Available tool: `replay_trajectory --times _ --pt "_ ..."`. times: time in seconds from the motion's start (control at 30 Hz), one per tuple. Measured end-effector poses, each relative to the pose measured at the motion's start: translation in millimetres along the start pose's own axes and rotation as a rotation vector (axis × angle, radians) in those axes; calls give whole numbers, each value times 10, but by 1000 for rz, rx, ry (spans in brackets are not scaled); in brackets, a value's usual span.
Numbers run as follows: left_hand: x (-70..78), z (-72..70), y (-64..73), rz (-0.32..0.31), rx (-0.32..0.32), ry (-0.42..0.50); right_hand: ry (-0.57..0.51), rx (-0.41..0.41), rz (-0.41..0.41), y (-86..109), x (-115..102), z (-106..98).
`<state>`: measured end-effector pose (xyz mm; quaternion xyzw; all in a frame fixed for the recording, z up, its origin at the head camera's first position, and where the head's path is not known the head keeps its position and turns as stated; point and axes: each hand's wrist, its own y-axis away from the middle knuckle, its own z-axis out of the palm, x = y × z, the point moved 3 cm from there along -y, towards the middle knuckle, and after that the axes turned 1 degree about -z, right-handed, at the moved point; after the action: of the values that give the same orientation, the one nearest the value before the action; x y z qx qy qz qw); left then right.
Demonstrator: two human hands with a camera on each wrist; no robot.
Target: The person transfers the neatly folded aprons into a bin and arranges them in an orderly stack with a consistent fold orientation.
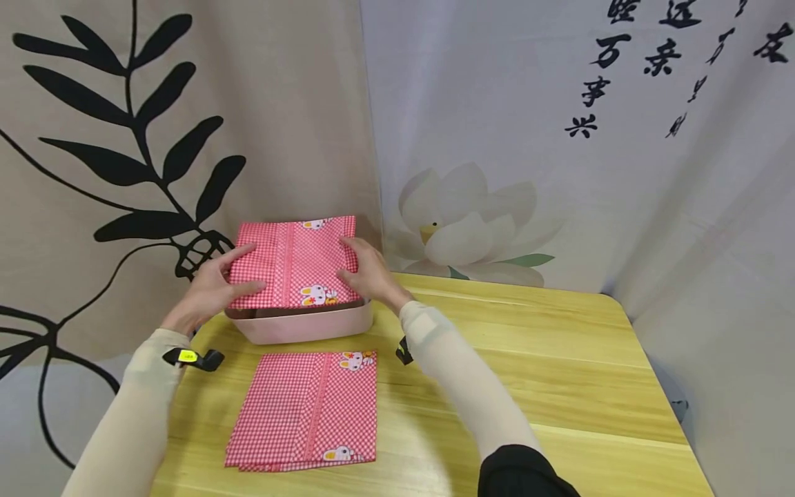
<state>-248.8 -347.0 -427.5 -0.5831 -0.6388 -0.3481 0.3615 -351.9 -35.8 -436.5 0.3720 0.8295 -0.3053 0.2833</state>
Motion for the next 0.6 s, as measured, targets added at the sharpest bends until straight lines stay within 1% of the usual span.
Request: replay_trajectory --times 0.2,0.37,0.5,0.6 --pt "-162 88 -63 -10 -33 3 42 -30 8 -18 88 69" --pt "-264 144 -100 -24 -53 -23 97 -71 4 -19 124 119" --pt "-281 170 -123 -23 -59 -65 132 -91 -2 -20 136 138" --pt "-256 183 -126 -24 -67 -110 140 -105 4 -26 140 137"
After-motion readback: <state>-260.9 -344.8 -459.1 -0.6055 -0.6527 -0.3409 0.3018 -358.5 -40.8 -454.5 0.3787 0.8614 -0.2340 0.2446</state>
